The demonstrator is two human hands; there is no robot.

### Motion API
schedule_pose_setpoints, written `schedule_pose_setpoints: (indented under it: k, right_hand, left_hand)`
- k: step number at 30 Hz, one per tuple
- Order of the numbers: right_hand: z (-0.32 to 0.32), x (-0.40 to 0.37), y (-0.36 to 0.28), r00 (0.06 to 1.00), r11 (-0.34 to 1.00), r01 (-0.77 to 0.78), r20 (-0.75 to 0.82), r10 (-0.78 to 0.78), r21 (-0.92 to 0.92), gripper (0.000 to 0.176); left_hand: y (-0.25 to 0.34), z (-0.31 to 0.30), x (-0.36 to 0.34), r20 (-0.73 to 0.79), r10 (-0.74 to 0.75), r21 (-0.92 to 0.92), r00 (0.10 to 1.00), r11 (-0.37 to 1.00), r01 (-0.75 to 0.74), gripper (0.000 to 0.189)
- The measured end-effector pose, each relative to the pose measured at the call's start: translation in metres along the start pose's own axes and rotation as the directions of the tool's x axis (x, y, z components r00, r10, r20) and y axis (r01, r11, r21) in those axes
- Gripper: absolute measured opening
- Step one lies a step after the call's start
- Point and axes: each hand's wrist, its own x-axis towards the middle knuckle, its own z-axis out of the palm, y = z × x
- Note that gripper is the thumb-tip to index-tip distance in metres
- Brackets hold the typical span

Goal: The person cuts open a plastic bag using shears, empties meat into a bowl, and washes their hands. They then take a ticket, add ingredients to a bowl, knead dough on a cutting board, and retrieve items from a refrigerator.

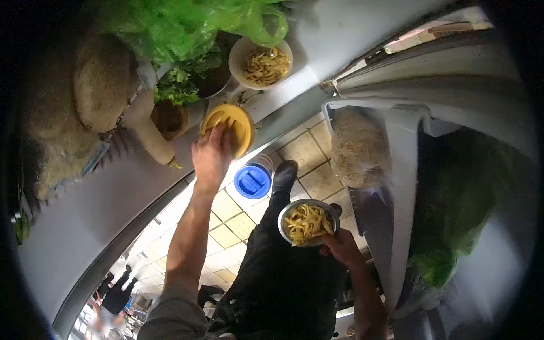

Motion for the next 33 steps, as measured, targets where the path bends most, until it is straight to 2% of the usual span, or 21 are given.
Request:
schedule_pose_setpoints:
  k: [1, 3, 5, 6, 7, 10, 12, 13, 15, 16, 18, 19, 20, 21, 22, 25, 27, 28, 30, 32, 33]
  right_hand:
    - [0.002, -0.003, 0.0, 1.0, 1.0, 0.002, 0.022, -0.002, -0.014, 0.034]
    - [0.007, -0.008, 0.013, 1.0, 0.999, -0.031, -0.004, 0.031, 0.039, 0.033]
    - [0.003, -0.005, 0.013, 0.999, 0.996, -0.024, -0.044, 0.028, 0.08, 0.033]
    - [0.003, -0.005, 0.015, 0.999, 0.997, -0.022, -0.023, 0.024, 0.076, 0.032]
    - [0.003, -0.009, 0.016, 1.0, 0.997, -0.023, 0.005, 0.022, 0.07, 0.031]
    - [0.001, -0.014, 0.018, 0.999, 0.998, -0.015, 0.034, 0.013, 0.069, 0.032]
    - [0.003, -0.02, 0.008, 1.0, 0.998, -0.002, 0.023, 0.0, 0.056, 0.032]
    - [0.004, -0.023, 0.005, 1.0, 0.999, 0.003, 0.013, -0.003, 0.042, 0.031]
    - [0.005, -0.043, -0.008, 1.0, 1.0, 0.013, 0.012, -0.013, -0.013, 0.032]
    - [0.004, -0.046, -0.008, 1.0, 0.999, 0.015, 0.009, -0.015, -0.047, 0.032]
    - [0.0, -0.049, -0.004, 0.999, 0.998, 0.043, 0.011, -0.042, -0.042, 0.034]
    - [-0.001, -0.053, -0.001, 0.998, 0.998, 0.061, 0.015, -0.061, -0.025, 0.035]
    - [-0.001, -0.059, 0.003, 0.997, 0.997, 0.076, 0.024, -0.076, -0.031, 0.035]
    - [-0.004, -0.078, -0.005, 0.996, 0.997, 0.067, 0.048, -0.069, 0.04, 0.035]
    - [-0.005, -0.085, 0.0, 0.994, 0.991, 0.077, 0.063, -0.085, 0.111, 0.035]
    - [-0.007, -0.105, 0.006, 0.995, 1.0, 0.011, 0.104, -0.008, -0.028, 0.032]
    - [0.003, -0.129, 0.005, 0.994, 0.994, 0.007, 0.107, 0.005, -0.111, 0.032]
    - [0.014, -0.162, -0.014, 0.995, 0.983, -0.039, 0.086, 0.055, -0.181, 0.033]
    - [0.019, -0.19, -0.018, 0.983, 0.98, -0.003, 0.177, 0.039, -0.201, 0.036]
    - [0.02, -0.229, -0.015, 0.966, 0.978, 0.014, 0.256, 0.041, -0.207, 0.039]
    - [0.017, -0.247, -0.003, 0.968, 0.995, 0.025, 0.252, -0.001, -0.093, 0.041]
  left_hand:
    - [0.01, -0.018, -0.01, -0.244, 0.202, -0.05, 0.948, 0.974, -0.22, 0.036]
    - [0.042, -0.045, 0.005, -0.351, 0.239, -0.11, 0.905, 0.95, -0.293, 0.028]
    - [0.072, -0.05, 0.049, -0.461, 0.297, -0.036, 0.836, 0.935, -0.352, 0.037]
    - [0.082, -0.043, 0.071, -0.399, 0.285, -0.009, 0.872, 0.949, -0.315, 0.041]
    - [0.091, -0.033, 0.092, -0.418, 0.281, 0.001, 0.864, 0.951, -0.309, 0.033]
    - [0.089, 0.011, 0.142, -0.35, 0.354, 0.117, 0.867, 0.935, -0.334, 0.038]
    - [0.096, 0.005, 0.147, -0.196, 0.338, 0.213, 0.92, 0.931, -0.297, 0.046]
    - [0.098, 0.002, 0.143, -0.207, 0.339, 0.217, 0.918, 0.931, -0.295, 0.046]
    - [0.1, -0.031, 0.116, -0.263, 0.205, -0.022, 0.943, 0.976, -0.218, 0.047]
    - [0.099, -0.041, 0.094, -0.245, 0.24, 0.007, 0.939, 0.969, -0.246, 0.05]
    - [0.086, -0.049, 0.036, -0.365, 0.342, -0.157, 0.866, 0.894, -0.419, 0.059]
    - [0.084, -0.049, -0.002, -0.179, 0.277, -0.533, 0.944, 0.78, -0.33, 0.072]
    - [0.08, -0.052, -0.046, 0.059, 0.258, -0.635, 0.964, 0.755, -0.163, 0.081]
    - [0.081, -0.072, -0.081, 0.478, 0.285, -0.679, 0.831, 0.719, 0.144, 0.088]
    - [0.071, -0.04, -0.126, 0.397, 0.405, -0.795, 0.824, 0.599, 0.089, 0.081]
    - [0.091, -0.038, -0.236, 0.574, 0.423, -0.819, 0.701, 0.29, 0.496, 0.057]
    - [0.101, -0.071, -0.28, 0.734, 0.269, -0.678, 0.623, 0.318, 0.663, 0.052]
    - [0.102, -0.101, -0.303, 0.737, 0.257, -0.676, 0.625, 0.291, 0.677, 0.052]
    - [0.104, -0.108, -0.344, 0.613, 0.183, -0.789, 0.769, 0.087, 0.608, 0.046]
    - [0.099, -0.123, -0.376, 0.606, 0.131, -0.791, 0.784, -0.006, 0.612, 0.048]
    - [0.095, -0.133, -0.389, 0.613, 0.095, -0.781, 0.785, -0.082, 0.619, 0.049]
